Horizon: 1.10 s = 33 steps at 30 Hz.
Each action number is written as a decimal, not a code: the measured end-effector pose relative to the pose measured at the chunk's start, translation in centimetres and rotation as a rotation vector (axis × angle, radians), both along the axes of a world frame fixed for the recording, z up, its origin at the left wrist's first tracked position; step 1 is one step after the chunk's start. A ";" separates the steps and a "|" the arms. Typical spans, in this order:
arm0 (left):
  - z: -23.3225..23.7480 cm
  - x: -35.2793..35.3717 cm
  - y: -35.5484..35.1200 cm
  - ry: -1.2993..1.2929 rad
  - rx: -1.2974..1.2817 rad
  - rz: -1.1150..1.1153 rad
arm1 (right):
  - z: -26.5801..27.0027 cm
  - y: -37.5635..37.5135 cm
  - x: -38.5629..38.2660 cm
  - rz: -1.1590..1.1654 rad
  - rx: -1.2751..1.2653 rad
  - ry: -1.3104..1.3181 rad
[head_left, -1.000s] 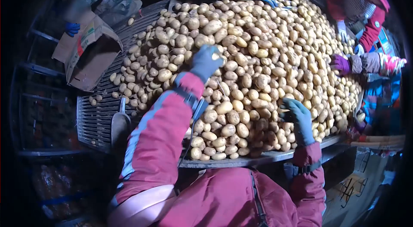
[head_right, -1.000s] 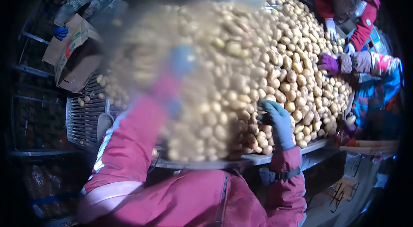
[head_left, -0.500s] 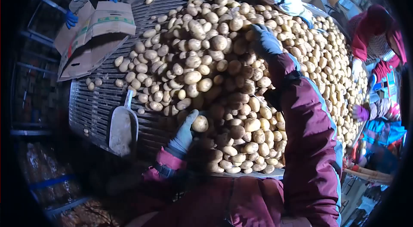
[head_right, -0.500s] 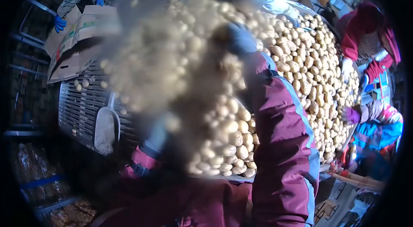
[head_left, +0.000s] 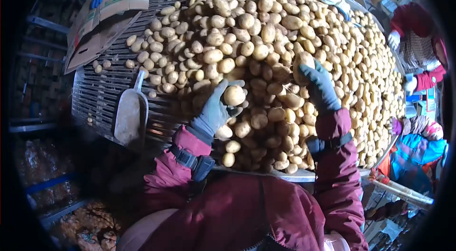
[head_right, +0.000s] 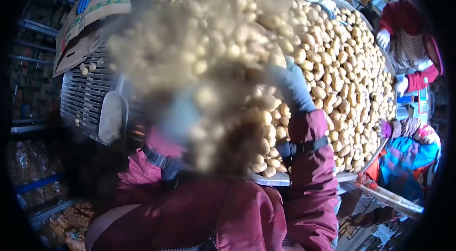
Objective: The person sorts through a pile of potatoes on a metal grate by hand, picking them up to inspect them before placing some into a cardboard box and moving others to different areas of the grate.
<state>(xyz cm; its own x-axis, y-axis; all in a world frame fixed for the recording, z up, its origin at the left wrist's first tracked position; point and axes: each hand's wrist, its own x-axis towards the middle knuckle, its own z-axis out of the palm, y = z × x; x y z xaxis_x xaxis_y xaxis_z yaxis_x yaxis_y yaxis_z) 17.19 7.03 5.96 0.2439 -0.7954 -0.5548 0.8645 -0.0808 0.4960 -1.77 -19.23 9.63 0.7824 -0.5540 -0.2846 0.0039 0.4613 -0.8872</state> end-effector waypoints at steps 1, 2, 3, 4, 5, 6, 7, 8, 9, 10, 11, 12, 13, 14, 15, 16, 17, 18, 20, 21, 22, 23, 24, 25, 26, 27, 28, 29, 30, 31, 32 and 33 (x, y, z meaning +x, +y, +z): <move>0.4 -0.6 -0.6 -0.031 -0.041 -0.026 | -2.0 0.6 -2.5 0.136 -0.563 0.062; 0.8 -1.7 -1.3 0.011 -0.062 -0.005 | -2.4 2.8 -3.9 0.086 -0.186 -0.037; 1.3 -3.2 -1.8 -0.199 -0.079 -0.024 | -2.9 5.1 -5.3 -0.015 0.187 -0.129; 1.9 -4.7 -2.2 -0.353 -0.085 -0.061 | -4.7 6.5 -6.7 -0.066 0.298 -0.136; 2.5 -6.1 -2.7 -0.568 -0.094 -0.127 | -6.8 7.9 -7.8 -0.082 0.298 -0.112; 3.0 -7.7 -3.2 -0.836 -0.095 -0.228 | -8.4 9.2 -8.8 -0.086 0.247 -0.098; 3.4 -9.6 -3.5 -1.061 -0.098 -0.295 | -9.4 10.2 -9.9 -0.083 0.163 -0.082; 4.0 -11.2 -3.8 -1.152 -0.031 -0.434 | -9.3 11.0 -10.9 -0.081 0.061 -0.061; 4.7 -12.8 -4.0 -1.246 0.026 -0.580 | -9.2 11.7 -12.0 -0.083 -0.040 -0.037; 4.3 -14.9 -3.9 -1.109 0.019 -0.587 | -9.5 11.9 -13.1 -0.131 0.145 -0.132; 3.9 -17.1 -3.7 -0.973 0.019 -0.589 | -9.8 12.1 -14.1 -0.190 0.338 -0.232; 3.3 -19.1 -3.4 -1.156 -0.022 -0.638 | -10.2 12.3 -15.2 -0.253 0.522 -0.324; 2.7 -20.9 -3.1 -1.365 -0.064 -0.682 | -11.9 12.5 -16.7 -0.217 0.392 -0.292; 2.0 -22.6 -2.9 -1.601 -0.112 -0.714 | -12.7 13.2 -18.7 -0.249 0.392 -0.293; 1.2 -24.1 -3.0 -1.754 -0.159 -0.737 | -13.4 14.2 -20.7 -0.305 0.374 -0.273; 0.3 -25.4 -3.0 -1.812 -0.209 -0.805 | -14.6 15.3 -22.7 -0.364 0.381 -0.261; -0.7 -26.6 -3.0 -1.869 -0.264 -0.869 | -16.0 16.3 -24.7 -0.425 0.375 -0.234; -1.7 -27.9 -2.9 -1.922 -0.325 -0.928 | -17.4 17.2 -27.1 -0.488 0.685 -0.447; -0.4 -31.3 -3.3 -1.204 -0.363 -0.875 | -18.0 18.7 -30.3 -0.552 0.440 -0.538; -0.2 -32.7 -3.3 -0.941 -0.268 -0.898 | -18.4 19.4 -31.9 -0.590 0.323 -0.583; -0.7 -33.6 -3.8 -1.308 -0.385 -0.967 | -14.1 19.6 -35.3 -0.608 0.583 -0.647; -1.4 -34.5 -4.1 -1.300 -0.415 -1.000 | -9.4 19.8 -38.7 -0.654 0.850 -0.703; -1.8 -35.2 -4.2 -1.308 -0.441 -1.037 | -11.1 19.4 -41.2 -0.535 0.811 -0.979; -2.2 -36.3 -4.3 -1.296 -0.454 -1.081 | -12.7 19.1 -43.8 -0.376 0.774 -1.234; -2.7 -37.1 -4.5 -1.292 -0.467 -1.117 | -10.0 20.5 -46.2 -0.595 0.674 -1.025; -3.0 -38.0 -4.7 -1.285 -0.480 -1.156 | -6.9 22.0 -48.6 -0.776 0.585 -0.761; -3.4 -39.8 -4.9 -1.265 -0.511 -1.209 | -5.8 22.8 -52.8 -0.881 0.478 -0.781; -3.7 -40.7 -5.1 -1.266 -0.526 -1.240 | -6.9 23.0 -55.2 -0.991 0.429 -0.733; -4.1 -41.5 -5.2 -1.267 -0.549 -1.269 | -8.1 23.3 -57.4 -1.095 0.383 -0.685; -4.6 -42.2 -5.3 -1.269 -0.568 -1.296 | -8.3 23.6 -59.5 -1.173 0.303 -0.482; -5.1 -42.8 -5.4 -1.266 -0.584 -1.319 | -9.4 23.9 -61.9 -1.230 0.064 -0.219; -5.6 -43.2 -5.4 -1.260 -0.596 -1.337 | -10.7 24.5 -63.3 -1.397 0.043 -0.163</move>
<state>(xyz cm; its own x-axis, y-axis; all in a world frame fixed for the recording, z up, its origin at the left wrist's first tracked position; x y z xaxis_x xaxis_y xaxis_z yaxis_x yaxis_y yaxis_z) -26.04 1.61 0.37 -0.6086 -0.7676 -0.2009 -0.4273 0.1038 0.8981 -65.02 5.26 -1.07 -0.3731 -0.8840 -0.2818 0.5752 0.0179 -0.8178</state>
